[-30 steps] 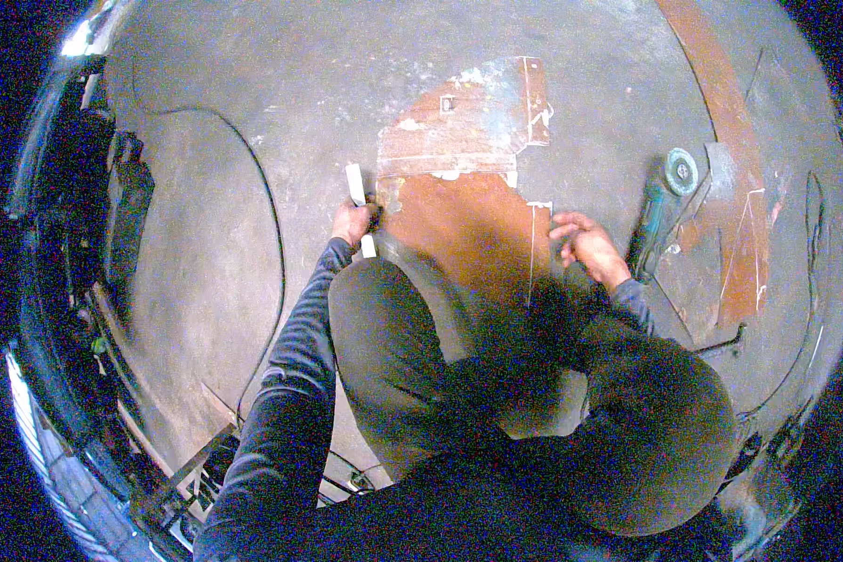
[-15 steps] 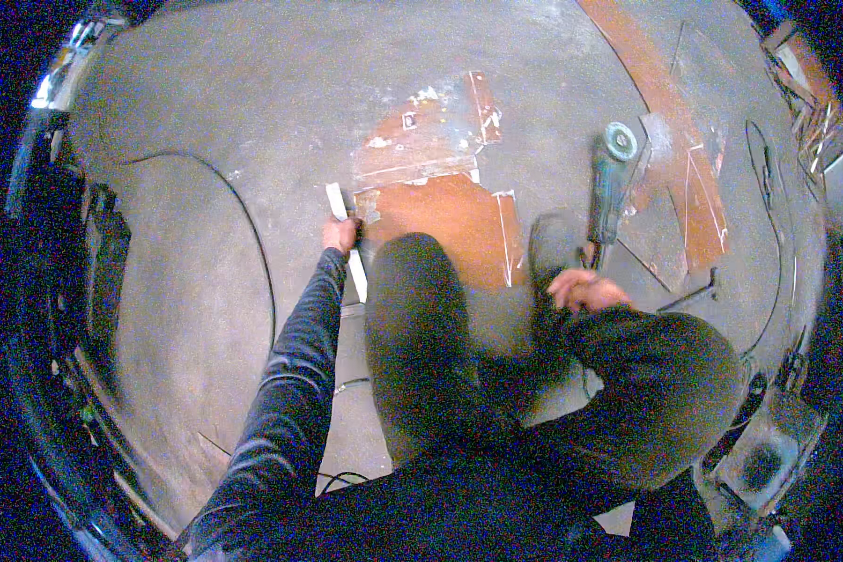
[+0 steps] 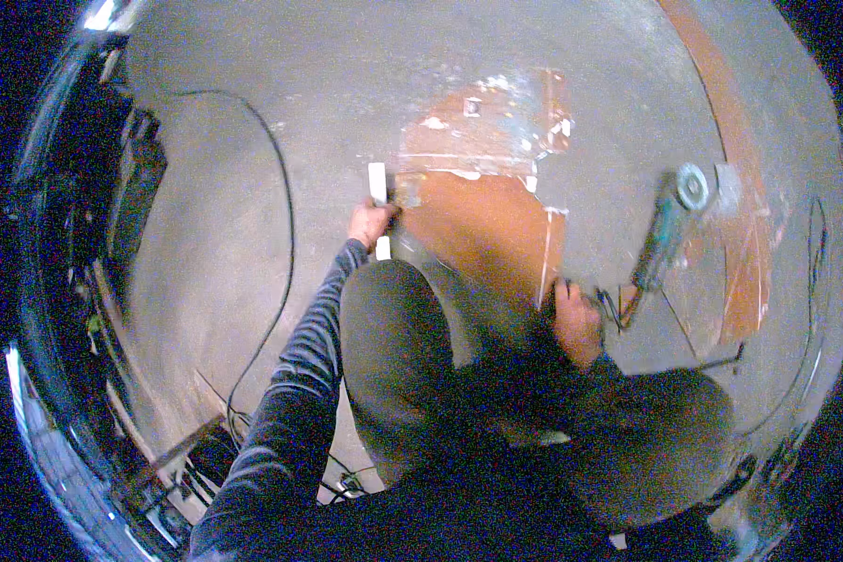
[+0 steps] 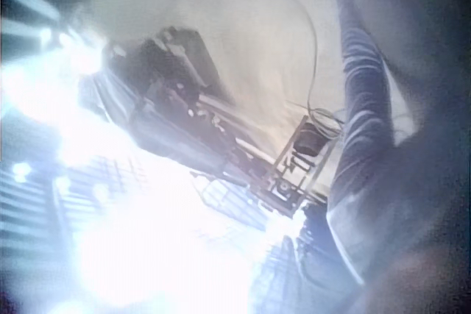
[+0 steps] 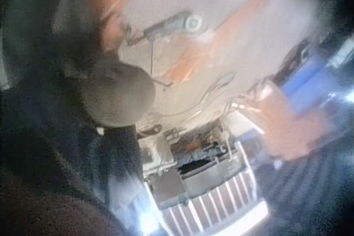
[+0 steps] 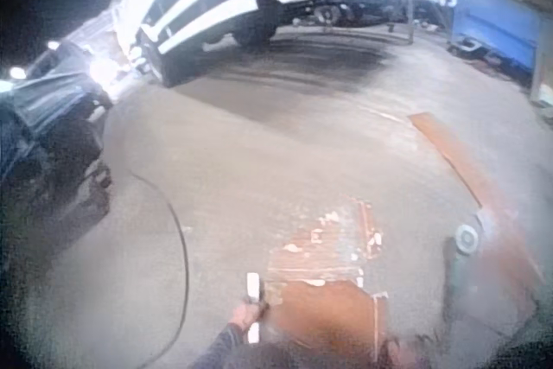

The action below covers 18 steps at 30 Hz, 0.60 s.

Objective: The person sits on the floor and uses a metal square and a white marker to draw straight lines on a flat piece of metal. They reposition the square multiple times to mark different sections of the metal sheet.

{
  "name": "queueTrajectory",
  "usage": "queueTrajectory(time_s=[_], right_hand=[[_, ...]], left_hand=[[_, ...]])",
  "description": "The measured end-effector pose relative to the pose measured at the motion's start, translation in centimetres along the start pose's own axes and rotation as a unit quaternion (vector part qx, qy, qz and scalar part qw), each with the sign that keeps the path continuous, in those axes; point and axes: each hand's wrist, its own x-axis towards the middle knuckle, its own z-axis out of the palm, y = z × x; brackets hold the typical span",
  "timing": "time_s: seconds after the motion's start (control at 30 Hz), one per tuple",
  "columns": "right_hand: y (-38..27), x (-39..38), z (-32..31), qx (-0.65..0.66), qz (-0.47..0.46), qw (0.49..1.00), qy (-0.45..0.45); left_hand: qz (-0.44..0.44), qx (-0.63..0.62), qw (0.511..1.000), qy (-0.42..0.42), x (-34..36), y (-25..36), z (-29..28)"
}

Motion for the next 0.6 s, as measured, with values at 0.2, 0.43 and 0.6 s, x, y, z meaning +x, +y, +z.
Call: queueTrajectory(time_s=[0.2,0.43,0.6], right_hand=[[-0.9,2.2,1.8,-0.075,-0.066,0.995,0.015],[1.6,2.8,2.5,-0.075,-0.108,0.991,-0.028],[2.7,2.6,3.3,-0.051,-0.111,0.992,-0.024]], left_hand=[[-0.021,-0.098,0.995,-0.022,1.5,-3.7,-0.3],[-0.027,-0.157,0.987,-0.018,2.0,-0.1,-0.2],[-0.003,-0.152,0.988,-0.004,2.9,1.8,1.2]])
